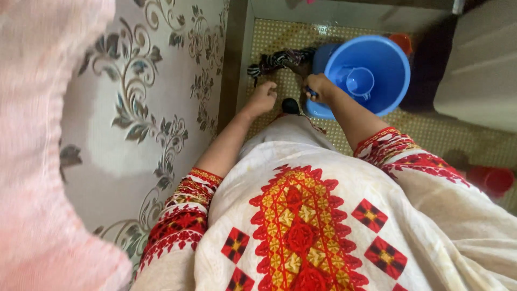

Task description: Mopping the tiled floor of a bathroom using a mop and a bucket of water.

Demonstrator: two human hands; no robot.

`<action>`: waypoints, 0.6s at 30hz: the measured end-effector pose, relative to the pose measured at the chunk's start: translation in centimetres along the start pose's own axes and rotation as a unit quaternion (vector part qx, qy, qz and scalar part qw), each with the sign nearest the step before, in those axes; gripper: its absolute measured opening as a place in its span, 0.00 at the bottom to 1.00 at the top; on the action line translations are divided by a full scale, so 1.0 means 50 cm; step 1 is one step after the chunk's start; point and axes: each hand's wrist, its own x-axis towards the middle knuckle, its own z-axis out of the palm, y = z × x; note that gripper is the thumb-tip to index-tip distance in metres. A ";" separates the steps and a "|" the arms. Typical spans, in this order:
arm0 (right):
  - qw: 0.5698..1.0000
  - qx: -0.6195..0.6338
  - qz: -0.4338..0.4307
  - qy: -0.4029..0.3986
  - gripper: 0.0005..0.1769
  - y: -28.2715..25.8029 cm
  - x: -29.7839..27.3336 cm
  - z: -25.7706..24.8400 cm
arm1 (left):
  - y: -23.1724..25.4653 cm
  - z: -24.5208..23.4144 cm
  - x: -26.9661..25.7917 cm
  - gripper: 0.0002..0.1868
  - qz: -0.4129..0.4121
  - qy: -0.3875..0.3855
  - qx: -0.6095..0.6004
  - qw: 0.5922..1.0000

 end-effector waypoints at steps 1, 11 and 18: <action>1.000 0.004 -0.002 0.006 0.11 0.026 -0.011 0.004 | -0.003 0.004 -0.022 0.24 0.006 -0.004 0.002 1.000; 0.993 -0.057 -0.103 0.027 0.12 0.038 -0.185 0.041 | -0.012 0.015 -0.185 0.26 -0.011 -0.071 0.059 0.996; 0.955 -0.269 -0.100 -0.072 0.12 -0.113 -0.267 0.052 | 0.046 -0.023 -0.190 0.26 -0.082 -0.049 0.016 0.995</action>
